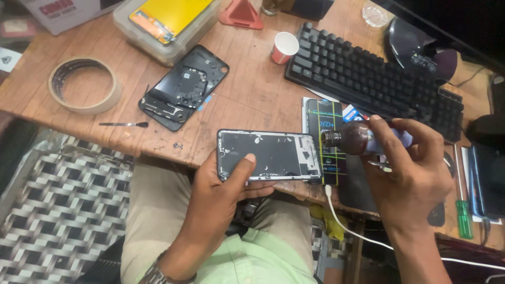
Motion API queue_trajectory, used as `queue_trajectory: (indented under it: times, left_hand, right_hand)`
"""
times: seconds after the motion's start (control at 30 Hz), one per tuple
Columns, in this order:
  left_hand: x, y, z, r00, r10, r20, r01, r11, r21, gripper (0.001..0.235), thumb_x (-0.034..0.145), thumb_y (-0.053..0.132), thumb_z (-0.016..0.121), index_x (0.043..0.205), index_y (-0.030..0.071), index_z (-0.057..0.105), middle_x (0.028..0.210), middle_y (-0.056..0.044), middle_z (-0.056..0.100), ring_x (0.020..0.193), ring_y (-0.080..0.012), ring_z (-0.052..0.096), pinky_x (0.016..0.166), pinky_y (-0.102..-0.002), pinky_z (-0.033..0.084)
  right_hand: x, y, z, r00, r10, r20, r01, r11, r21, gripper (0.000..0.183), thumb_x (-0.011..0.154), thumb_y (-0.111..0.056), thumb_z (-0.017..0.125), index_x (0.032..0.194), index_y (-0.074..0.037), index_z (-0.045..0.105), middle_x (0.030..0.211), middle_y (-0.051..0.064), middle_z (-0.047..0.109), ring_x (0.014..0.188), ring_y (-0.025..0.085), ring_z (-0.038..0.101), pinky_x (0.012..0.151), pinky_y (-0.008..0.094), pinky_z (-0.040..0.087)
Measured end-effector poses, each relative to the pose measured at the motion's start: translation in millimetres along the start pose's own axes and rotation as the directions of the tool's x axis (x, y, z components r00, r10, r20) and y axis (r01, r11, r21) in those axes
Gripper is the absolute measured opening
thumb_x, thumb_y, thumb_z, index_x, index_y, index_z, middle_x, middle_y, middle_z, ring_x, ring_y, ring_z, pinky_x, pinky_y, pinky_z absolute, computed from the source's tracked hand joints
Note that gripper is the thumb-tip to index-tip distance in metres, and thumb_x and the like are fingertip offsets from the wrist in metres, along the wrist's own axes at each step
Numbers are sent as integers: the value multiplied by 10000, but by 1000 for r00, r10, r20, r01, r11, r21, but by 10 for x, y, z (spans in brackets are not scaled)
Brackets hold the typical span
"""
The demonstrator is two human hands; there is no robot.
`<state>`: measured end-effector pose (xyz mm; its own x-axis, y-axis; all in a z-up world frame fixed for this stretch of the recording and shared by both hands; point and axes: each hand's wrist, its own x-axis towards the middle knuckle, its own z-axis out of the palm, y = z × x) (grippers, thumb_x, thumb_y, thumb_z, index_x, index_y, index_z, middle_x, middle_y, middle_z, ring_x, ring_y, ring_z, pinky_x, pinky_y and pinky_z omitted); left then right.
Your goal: The person uses a metal prying tool to remove adhesive residue from the back of a disassembled smartphone. They repeatedly scrape the surface, occasionally applying liquid from a small bottle to assist in residue removal. The person also handles small blue adhesive pieces and a second disassembled phone on the table.
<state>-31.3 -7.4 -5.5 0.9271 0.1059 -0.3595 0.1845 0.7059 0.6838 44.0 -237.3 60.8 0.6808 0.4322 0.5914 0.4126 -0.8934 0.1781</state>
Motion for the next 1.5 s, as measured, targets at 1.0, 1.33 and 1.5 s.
queue_trajectory:
  times: [1.0,1.33,1.5]
  left_hand:
    - [-46,59,6,976,212,-45,-201,963,179,237,978,139,596,1124,-48,603,988,-121,733,800,-158,761,706,-316,690]
    - [-41,97,-29,972,229,-50,-217,959,181,237,983,146,583,1125,-43,591,982,-108,730,792,-148,753,705,-309,687]
    - [-53,96,-26,977,203,-61,-186,960,208,241,981,152,593,1101,-57,602,960,-118,737,770,-159,756,693,-312,685]
  right_hand:
    - [-39,-15,247,978,-202,-58,200,979,-30,528,811,-21,865,1283,-234,764,1171,15,660,868,176,673,739,300,519]
    - [-175,-42,96,983,-177,48,176,984,30,574,668,-34,854,1212,-201,783,1129,40,676,770,165,651,672,318,502]
    - [-38,-55,244,979,-202,-8,202,979,-2,558,725,-44,856,1252,-205,772,1147,29,671,846,193,673,711,327,511]
